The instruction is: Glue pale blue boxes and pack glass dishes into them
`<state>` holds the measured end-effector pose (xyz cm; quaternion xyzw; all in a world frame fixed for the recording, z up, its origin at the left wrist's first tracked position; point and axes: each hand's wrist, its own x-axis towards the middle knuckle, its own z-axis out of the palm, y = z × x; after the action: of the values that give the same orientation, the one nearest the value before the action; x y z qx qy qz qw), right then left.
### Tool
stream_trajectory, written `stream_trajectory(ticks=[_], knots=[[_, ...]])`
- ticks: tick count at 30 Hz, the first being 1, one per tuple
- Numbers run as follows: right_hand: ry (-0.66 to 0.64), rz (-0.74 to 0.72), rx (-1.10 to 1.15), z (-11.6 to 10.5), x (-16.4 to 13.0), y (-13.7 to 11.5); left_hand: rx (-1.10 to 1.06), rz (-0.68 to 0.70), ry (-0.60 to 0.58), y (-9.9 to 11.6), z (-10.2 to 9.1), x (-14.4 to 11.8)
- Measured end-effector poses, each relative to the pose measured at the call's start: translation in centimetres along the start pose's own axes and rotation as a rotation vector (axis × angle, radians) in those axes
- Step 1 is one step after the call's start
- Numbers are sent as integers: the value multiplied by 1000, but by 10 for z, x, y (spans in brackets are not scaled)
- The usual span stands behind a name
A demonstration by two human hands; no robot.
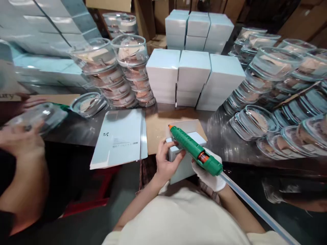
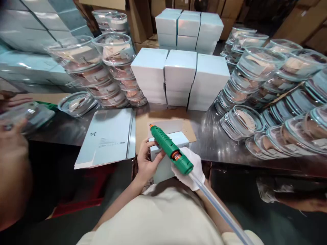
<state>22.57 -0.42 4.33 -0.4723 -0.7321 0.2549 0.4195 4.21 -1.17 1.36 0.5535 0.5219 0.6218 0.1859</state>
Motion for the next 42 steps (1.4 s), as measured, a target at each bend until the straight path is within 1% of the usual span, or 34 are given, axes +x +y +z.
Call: stream_trajectory(ticks=[2,3,5,6,8,10,12,15,16,18,20,21,23,24,25,27,28,30,31,32,34,35,36,37,39,42], knots=[[57,-42,-57,-1,2,1,10,-29,1,-1,-1,-2],[74,-39,-69,-4,0,4,12,-50,5,-3,-2,-4],[131,43,-49,-12,-5,15,11,-100,11,-6,-4,-6],[165,124,-17,-16,-8,22,10,-124,12,-8,-5,-7],[244,372,99,-22,-10,38,3,-162,8,-11,-7,-7],[275,602,223,-21,-3,55,-14,-188,1,-15,-7,-8],[243,729,309,-13,11,70,-31,-202,0,-17,-7,-8],[143,787,354,-6,36,90,-61,-214,0,-17,-8,-9],[116,804,352,-8,42,94,-73,-222,0,-16,-10,-9],[77,833,310,-19,49,99,-98,-241,3,-15,-13,-10],[93,834,237,-36,51,93,-115,-249,8,-14,-15,-9],[118,804,207,-42,51,87,-125,-245,4,-13,-16,-9],[120,672,224,-44,54,68,-160,-228,-34,-12,-15,-9],[76,591,270,-41,56,58,-180,-220,-64,-11,-14,-8],[2,522,336,-34,60,49,-200,-216,-91,-11,-13,-9],[-152,459,488,-20,68,37,-226,-224,-113,-11,-10,-9],[-186,453,542,-14,72,35,-233,-240,-105,-12,-9,-10],[-178,398,576,-10,74,36,-271,-275,-54,-16,-7,-10],[-183,319,555,-13,73,38,-314,-289,-25,-19,-7,-9],[-220,210,517,-18,72,40,-369,-294,-5,-21,-7,-8],[-371,-32,427,-30,68,41,-473,-272,6,-26,-8,-4],[-448,-135,380,-36,66,41,-492,-247,-11,-28,-10,-2],[-495,-214,331,-39,64,39,-479,-219,-38,-29,-12,0],[-514,-268,278,-41,63,37,-444,-191,-66,-29,-13,2],[-514,-331,189,-41,62,34,-366,-146,-111,-28,-16,4],[-535,-366,176,-37,62,36,-333,-129,-146,-22,-16,5]])
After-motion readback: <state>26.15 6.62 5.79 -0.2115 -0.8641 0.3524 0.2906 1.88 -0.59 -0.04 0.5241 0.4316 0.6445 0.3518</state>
